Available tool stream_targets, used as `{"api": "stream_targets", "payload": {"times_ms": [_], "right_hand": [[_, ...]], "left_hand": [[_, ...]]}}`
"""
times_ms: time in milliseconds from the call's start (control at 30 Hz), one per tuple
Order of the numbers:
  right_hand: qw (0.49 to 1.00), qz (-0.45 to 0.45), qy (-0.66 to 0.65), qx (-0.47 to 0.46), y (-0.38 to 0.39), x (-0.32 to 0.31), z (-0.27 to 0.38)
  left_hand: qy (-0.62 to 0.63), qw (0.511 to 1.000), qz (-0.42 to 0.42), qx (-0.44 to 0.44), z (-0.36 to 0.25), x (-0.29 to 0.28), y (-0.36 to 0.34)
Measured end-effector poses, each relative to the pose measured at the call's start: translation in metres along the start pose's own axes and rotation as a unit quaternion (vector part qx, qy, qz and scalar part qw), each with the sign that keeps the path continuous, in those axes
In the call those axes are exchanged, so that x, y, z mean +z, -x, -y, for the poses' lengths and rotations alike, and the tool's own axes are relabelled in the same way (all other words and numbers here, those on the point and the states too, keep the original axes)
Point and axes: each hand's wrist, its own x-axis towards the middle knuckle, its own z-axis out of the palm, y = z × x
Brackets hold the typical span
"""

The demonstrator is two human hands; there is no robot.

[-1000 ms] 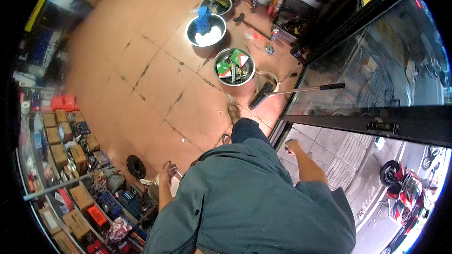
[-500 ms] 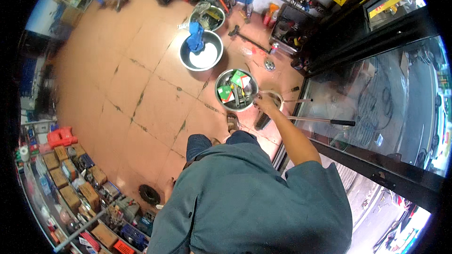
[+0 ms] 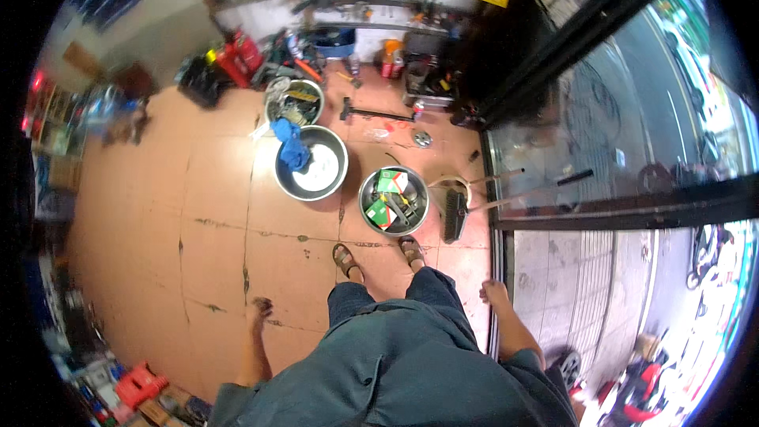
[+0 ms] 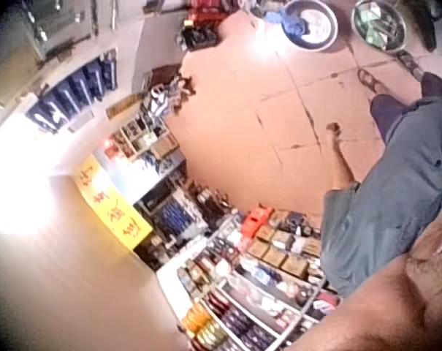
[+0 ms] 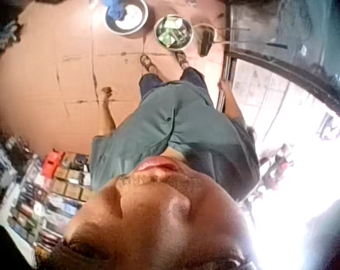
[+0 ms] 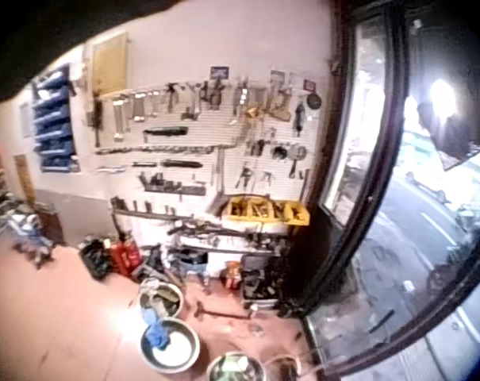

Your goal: The person unscrews the front panel of a motorcycle using a power drill, retrieves a wrench from a tool bin, and uses the wrench to loosen a mirror mount on the handlebars.

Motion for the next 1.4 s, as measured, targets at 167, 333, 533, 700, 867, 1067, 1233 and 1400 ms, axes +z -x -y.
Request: {"api": "stream_targets", "payload": {"times_ms": [167,333,533,700,867,1067,1233,1400], "right_hand": [[0.994,-0.012,-0.085,0.07,0.107,0.031,-0.096],[0.984,-0.055,-0.11,0.126,0.168,0.065,-0.143],[0.979,-0.08,-0.154,0.107,0.175,0.08,-0.183],[0.976,-0.05,-0.203,0.064,0.173,0.089,-0.238],[0.936,-0.114,-0.321,0.09,0.175,0.056,-0.377],[0.822,-0.264,-0.451,0.226,0.192,0.043,-0.516],[0.769,-0.252,-0.527,0.259,0.185,0.046,-0.566],[0.741,-0.191,-0.6,0.233,0.152,0.014,-0.553]], "left_hand": [[0.014,0.989,0.038,0.14,-0.13,0.0,-0.09],[-0.093,0.983,0.16,0.021,-0.197,0.13,-0.123],[-0.221,0.918,0.328,0.026,-0.122,0.265,-0.058],[-0.335,0.886,0.322,-0.01,-0.072,0.298,-0.027],[-0.406,0.861,0.303,-0.035,-0.002,0.321,0.019],[-0.552,0.724,0.412,0.039,0.027,0.447,0.093],[-0.538,0.696,0.452,0.149,0.049,0.582,0.175],[-0.544,0.701,0.438,0.146,0.09,0.72,0.229]]}}
